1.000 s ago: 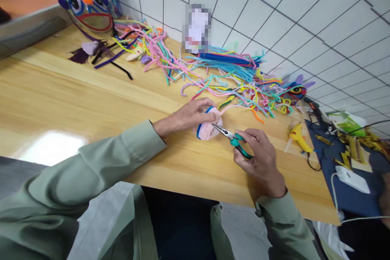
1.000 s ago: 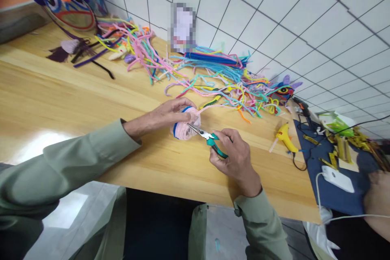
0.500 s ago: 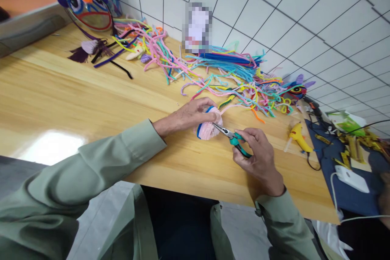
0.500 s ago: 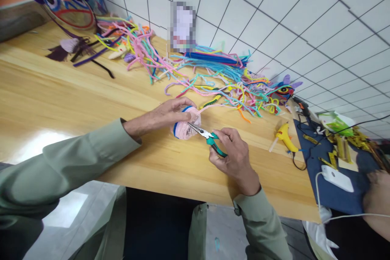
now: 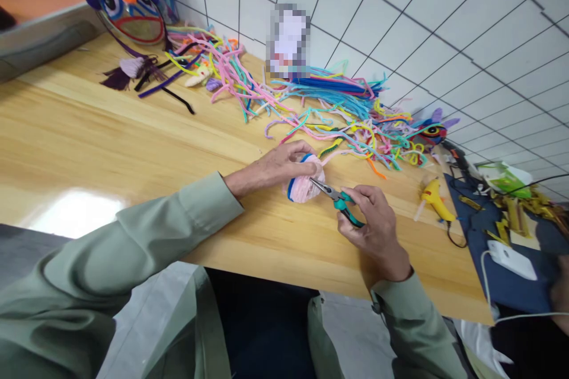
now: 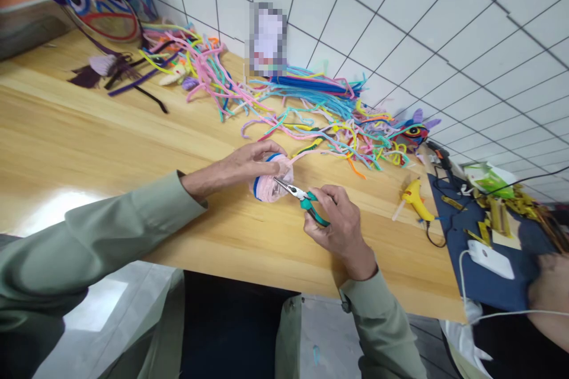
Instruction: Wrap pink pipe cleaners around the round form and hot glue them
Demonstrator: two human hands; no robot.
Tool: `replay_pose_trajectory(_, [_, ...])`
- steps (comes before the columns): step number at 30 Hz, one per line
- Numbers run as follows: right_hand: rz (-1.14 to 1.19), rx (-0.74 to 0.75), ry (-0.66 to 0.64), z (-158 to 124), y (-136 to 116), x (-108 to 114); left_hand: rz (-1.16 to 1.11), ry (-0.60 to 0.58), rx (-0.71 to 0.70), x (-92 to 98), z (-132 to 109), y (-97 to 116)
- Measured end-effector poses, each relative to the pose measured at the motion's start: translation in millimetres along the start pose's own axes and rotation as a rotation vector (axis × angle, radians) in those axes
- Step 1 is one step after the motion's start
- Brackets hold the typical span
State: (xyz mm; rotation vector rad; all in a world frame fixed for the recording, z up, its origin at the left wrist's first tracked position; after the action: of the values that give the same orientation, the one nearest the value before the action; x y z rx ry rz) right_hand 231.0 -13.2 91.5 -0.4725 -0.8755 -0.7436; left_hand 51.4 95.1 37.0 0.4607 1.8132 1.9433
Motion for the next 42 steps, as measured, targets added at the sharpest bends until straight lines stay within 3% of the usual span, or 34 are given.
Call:
replay_pose_trajectory(18, [-0.027,0.025,0.006,-0.9,-2.6,-1.9,0.050,0.035,0.079,7.5,-6.5,3.5])
replay_pose_trajectory(42, [-0.027,0.021,0.006,-0.8,-3.7,-1.3,0.042,0.057,0.080,9.2,-1.8,0.5])
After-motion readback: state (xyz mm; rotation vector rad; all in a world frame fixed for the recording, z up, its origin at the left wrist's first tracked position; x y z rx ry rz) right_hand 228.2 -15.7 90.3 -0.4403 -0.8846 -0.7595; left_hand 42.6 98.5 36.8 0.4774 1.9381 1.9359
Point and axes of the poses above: each hand's wrist, its own z-axis towards the middle knuckle, its own x-axis out of the back of the hand, y = z × x, the point moved 9 cm from there along z, towards the middle knuckle, and after that the axes turned 3 degrees about -x, right-handed, at the moved point
